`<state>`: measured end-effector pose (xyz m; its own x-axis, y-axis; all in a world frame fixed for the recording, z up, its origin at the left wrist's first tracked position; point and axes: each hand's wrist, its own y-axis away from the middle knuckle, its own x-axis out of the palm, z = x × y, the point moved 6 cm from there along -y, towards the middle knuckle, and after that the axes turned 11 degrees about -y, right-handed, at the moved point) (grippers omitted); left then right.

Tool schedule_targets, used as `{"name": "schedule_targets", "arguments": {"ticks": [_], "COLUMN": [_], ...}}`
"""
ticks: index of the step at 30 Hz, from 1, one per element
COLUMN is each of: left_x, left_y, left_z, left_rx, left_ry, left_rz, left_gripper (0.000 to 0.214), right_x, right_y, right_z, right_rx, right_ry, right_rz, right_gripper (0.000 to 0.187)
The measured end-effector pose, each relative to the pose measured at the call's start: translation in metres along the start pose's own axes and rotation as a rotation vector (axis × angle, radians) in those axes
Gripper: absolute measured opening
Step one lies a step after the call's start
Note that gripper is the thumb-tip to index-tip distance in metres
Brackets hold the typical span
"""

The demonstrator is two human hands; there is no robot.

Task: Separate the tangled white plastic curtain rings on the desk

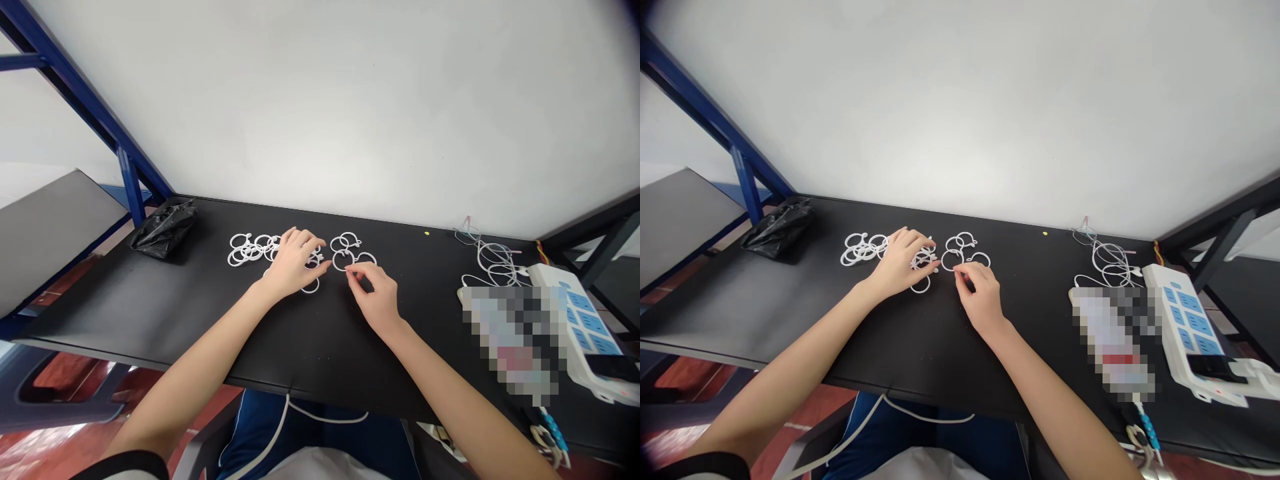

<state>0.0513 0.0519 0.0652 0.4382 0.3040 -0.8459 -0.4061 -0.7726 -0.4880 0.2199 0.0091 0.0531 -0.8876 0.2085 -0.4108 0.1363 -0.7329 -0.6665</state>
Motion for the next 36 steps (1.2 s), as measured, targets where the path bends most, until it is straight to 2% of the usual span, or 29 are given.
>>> {"name": "schedule_targets", "arguments": {"ticks": [5,11,15,18,20,24,31,36], "left_x": [0.004,0.016,0.018,0.023,0.026,0.026,0.021,0.015], "left_y": [0.005,0.008,0.006,0.008,0.009,0.010,0.009,0.008], "left_z": [-0.025,-0.025,-0.020,-0.020,-0.021,-0.024,-0.025,-0.027], "left_rx": [0.110,0.041,0.019,0.019,0.026,0.036,-0.018,-0.006], "left_ry": [0.413,0.610,0.648,0.636,0.596,0.528,0.590,0.604], "left_rz": [0.099,0.170,0.210,0.274,0.308,0.314,0.351,0.359], "left_gripper": [0.050,0.068,0.044,0.047,0.052,0.035,0.028,0.025], "right_x": [-0.005,-0.003,0.001,0.001,0.001,0.001,-0.003,0.002], "right_y": [0.000,0.001,0.002,0.002,0.002,0.002,0.002,0.001], "right_z": [0.009,0.013,0.018,0.018,0.017,0.016,0.005,0.005], "right_rx": [-0.069,-0.134,-0.217,-0.218,-0.194,-0.132,0.047,0.058], "right_ry": [0.017,-0.004,0.033,0.014,0.001,-0.055,-0.155,-0.196], "right_rz": [-0.059,-0.026,-0.009,-0.005,-0.004,0.018,-0.020,0.085], "right_gripper": [0.016,0.020,0.023,0.022,0.022,0.021,0.015,0.014]}}
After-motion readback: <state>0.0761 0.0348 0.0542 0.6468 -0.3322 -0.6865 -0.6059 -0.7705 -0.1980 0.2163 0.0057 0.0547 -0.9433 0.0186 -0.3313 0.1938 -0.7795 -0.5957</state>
